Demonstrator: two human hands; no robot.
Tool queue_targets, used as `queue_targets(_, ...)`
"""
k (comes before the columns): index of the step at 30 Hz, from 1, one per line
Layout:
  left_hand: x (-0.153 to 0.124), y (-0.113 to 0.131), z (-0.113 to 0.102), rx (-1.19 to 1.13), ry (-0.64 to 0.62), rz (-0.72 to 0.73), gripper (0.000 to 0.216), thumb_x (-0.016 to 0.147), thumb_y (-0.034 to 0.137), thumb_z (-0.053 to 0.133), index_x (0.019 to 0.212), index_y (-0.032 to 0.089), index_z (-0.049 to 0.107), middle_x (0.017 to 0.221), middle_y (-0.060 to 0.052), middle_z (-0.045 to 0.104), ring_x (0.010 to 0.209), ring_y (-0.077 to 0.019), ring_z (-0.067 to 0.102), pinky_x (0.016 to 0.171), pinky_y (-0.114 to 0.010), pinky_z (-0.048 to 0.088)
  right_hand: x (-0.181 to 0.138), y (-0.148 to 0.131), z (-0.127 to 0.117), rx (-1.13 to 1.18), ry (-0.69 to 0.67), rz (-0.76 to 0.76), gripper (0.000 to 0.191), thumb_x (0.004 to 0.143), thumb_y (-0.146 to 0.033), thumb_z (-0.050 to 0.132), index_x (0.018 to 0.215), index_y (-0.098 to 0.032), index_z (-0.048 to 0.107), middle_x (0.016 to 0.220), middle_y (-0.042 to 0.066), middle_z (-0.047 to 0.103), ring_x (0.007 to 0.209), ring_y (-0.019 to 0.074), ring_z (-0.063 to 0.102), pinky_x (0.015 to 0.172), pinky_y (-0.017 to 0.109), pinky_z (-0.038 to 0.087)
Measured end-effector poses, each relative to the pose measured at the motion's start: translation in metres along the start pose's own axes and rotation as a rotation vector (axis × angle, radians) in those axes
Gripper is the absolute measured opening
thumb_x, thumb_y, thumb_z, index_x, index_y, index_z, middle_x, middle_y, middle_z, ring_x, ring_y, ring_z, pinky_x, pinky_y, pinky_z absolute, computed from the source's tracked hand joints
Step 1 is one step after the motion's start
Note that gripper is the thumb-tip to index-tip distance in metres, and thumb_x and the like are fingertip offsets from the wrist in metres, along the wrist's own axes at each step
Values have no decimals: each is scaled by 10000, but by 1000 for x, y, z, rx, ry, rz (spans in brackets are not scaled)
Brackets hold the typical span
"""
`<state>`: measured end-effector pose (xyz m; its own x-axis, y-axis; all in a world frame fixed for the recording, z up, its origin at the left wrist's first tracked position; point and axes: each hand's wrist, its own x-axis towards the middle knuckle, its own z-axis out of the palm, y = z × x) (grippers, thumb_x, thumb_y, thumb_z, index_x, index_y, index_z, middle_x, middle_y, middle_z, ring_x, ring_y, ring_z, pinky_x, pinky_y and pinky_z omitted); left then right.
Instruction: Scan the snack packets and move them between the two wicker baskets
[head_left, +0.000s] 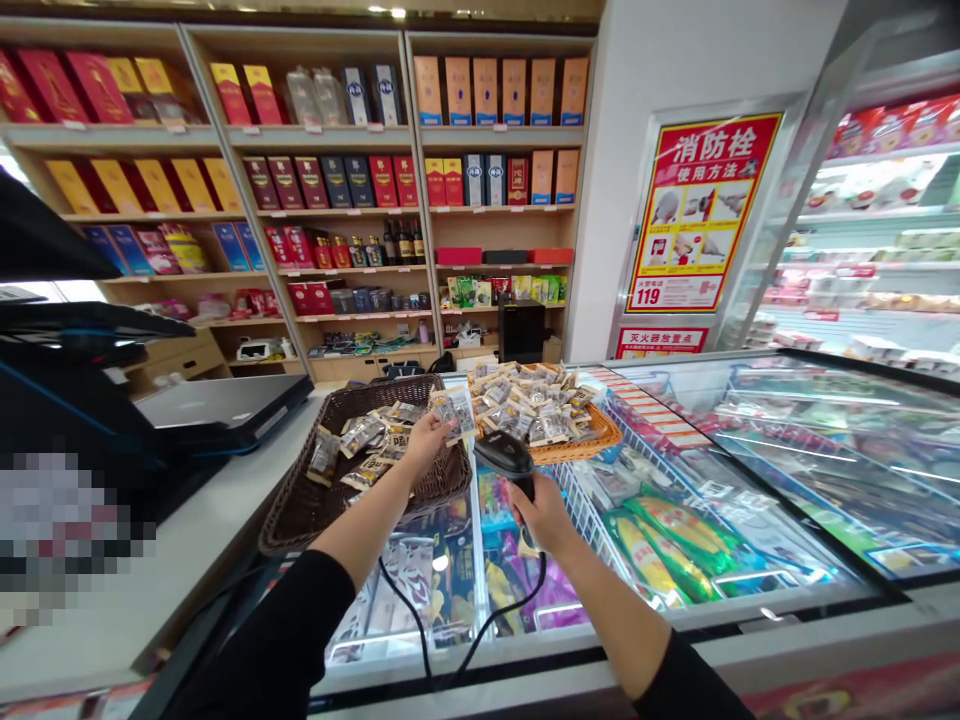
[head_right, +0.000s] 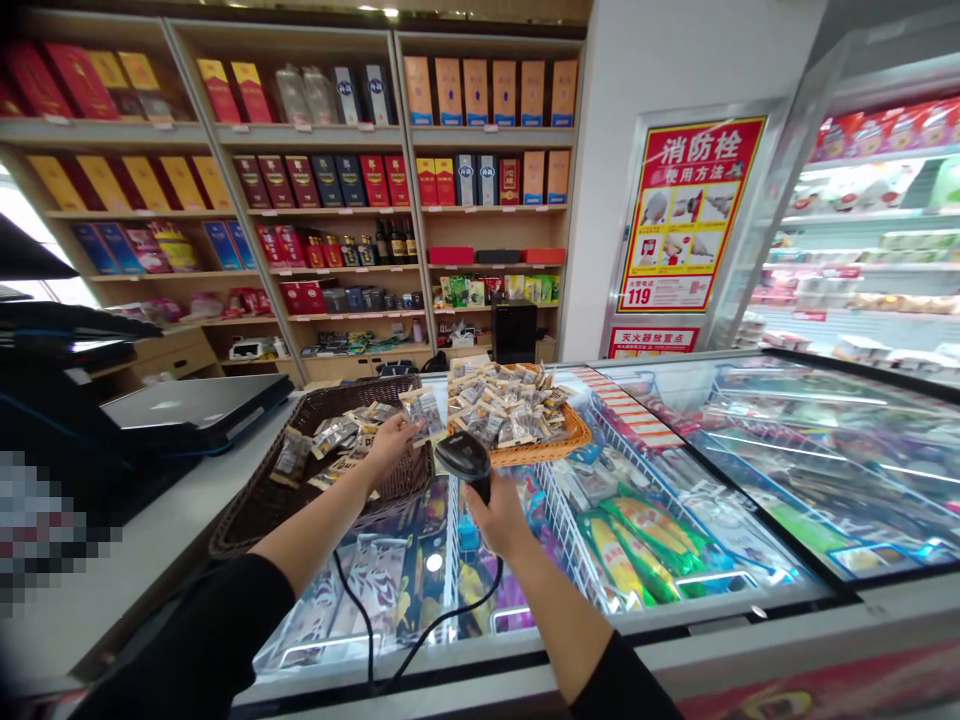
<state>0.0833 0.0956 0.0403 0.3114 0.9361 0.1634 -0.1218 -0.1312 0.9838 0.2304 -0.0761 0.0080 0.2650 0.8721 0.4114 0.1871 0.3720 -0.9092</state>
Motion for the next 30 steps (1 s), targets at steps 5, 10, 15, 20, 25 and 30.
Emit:
queue_targets(5,-2,2,1,-59,-5,-14,353,564,370,730,750,167,509,732,-27,667,645,-148,629,574,-250,478,0,-1,0,-46,-37,-3,239,788,-379,565,633,-197,545,397,-30,495,347,123,463,400,240,354)
queue_targets(10,-3,2,-1,-24,10,1,377,549,417,732,733,172,513,723,-20,656,656,-144,620,582,-243,467,2,4,1,89,-39,42,273,793,-437,559,684,-189,524,420,-41,478,336,108,438,362,229,339)
queue_targets(15,2,14,9,254,1,115,351,561,446,717,730,168,585,704,-22,651,687,-160,601,605,-243,438,14,3,-10,542,158,134,355,731,-523,596,820,-187,526,517,-44,518,342,90,434,336,219,343)
queue_targets(20,15,22,61,686,-196,184,160,572,290,712,595,180,598,568,15,584,613,-153,560,565,-231,381,28,4,-27,716,441,106,391,688,-530,624,867,-209,490,535,-57,516,347,88,438,331,211,341)
queue_targets(25,28,11,107,1010,-201,226,327,576,296,703,424,190,433,412,37,397,559,-157,511,527,-231,310,32,11,-31,707,498,124,386,688,-540,615,833,-211,474,522,-63,494,340,89,430,326,214,334)
queue_targets(30,26,13,113,1105,-160,234,263,533,369,751,521,199,551,514,-1,519,624,-195,557,547,-243,331,32,14,-28,721,509,167,359,687,-515,622,824,-214,482,519,-62,494,338,91,424,309,219,327)
